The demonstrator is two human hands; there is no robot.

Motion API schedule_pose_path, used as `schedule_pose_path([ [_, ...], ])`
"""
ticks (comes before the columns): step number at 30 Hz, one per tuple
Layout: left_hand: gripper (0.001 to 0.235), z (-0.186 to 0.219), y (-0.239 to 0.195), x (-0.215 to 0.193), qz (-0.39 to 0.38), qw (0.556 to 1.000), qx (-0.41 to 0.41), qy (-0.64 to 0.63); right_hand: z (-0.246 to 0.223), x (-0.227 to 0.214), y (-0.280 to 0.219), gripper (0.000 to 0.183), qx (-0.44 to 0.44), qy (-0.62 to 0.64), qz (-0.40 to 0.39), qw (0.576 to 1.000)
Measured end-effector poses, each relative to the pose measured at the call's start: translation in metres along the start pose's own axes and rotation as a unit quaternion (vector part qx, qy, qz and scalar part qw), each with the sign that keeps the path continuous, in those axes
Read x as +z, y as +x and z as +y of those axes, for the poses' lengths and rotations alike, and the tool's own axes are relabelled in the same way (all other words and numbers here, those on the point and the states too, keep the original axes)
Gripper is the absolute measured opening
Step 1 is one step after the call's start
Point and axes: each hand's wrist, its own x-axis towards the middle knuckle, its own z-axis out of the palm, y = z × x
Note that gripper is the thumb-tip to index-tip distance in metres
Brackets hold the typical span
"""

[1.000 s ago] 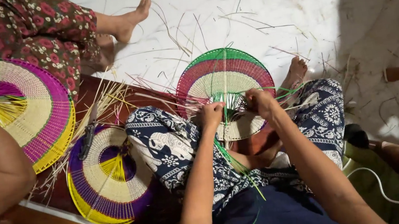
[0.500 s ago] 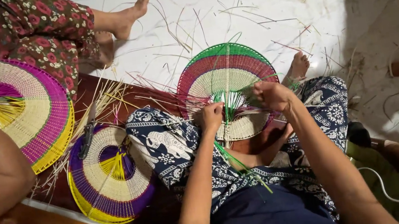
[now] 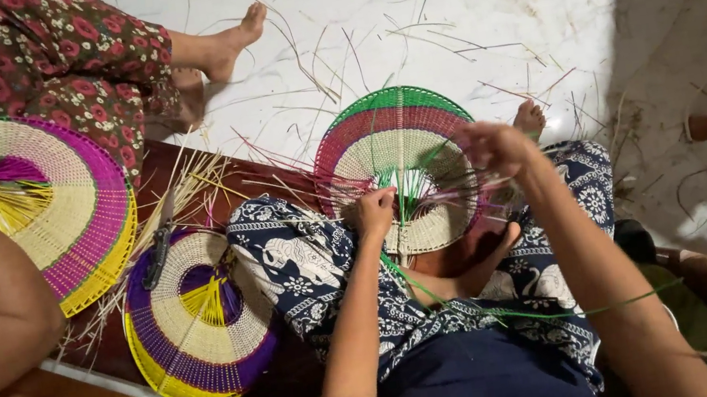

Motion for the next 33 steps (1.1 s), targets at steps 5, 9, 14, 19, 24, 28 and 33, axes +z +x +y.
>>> schedule_pose_path([
  [5,0.024,0.000,0.000,0.002,0.001,1.000,-0.010,-0.026,-0.039,-0.058,-0.013,0.017,-0.116,0.137,-0.057,0.982],
  [9,0.022,-0.012,0.002,0.011,0.024,0.999,0.018,0.013,-0.080,-0.018,-0.059,0.044,-0.290,0.355,-0.028,0.888],
  [14,0.021,0.035,-0.032,-0.019,0.066,0.991,0.082,0.086,-0.054,0.044,-0.074,0.033,-0.283,-0.166,0.169,0.929],
  [19,0.023,0.045,-0.048,-0.003,0.069,0.987,0.115,-0.086,0.028,0.100,-0.085,0.025,-0.319,-0.326,0.057,0.888],
  [24,0.032,0.053,-0.079,0.007,-0.029,0.951,-0.028,-0.307,0.090,0.132,-0.017,0.038,-0.053,-0.361,0.126,0.923],
  [28,0.026,0.065,-0.111,-0.009,-0.109,0.946,0.021,-0.303,0.103,0.135,0.032,0.038,0.096,-0.044,0.044,0.993],
  [33,0.022,0.046,-0.103,-0.017,-0.219,0.940,0.045,-0.258,0.127,0.121,0.067,0.022,0.100,-0.055,0.051,0.992],
])
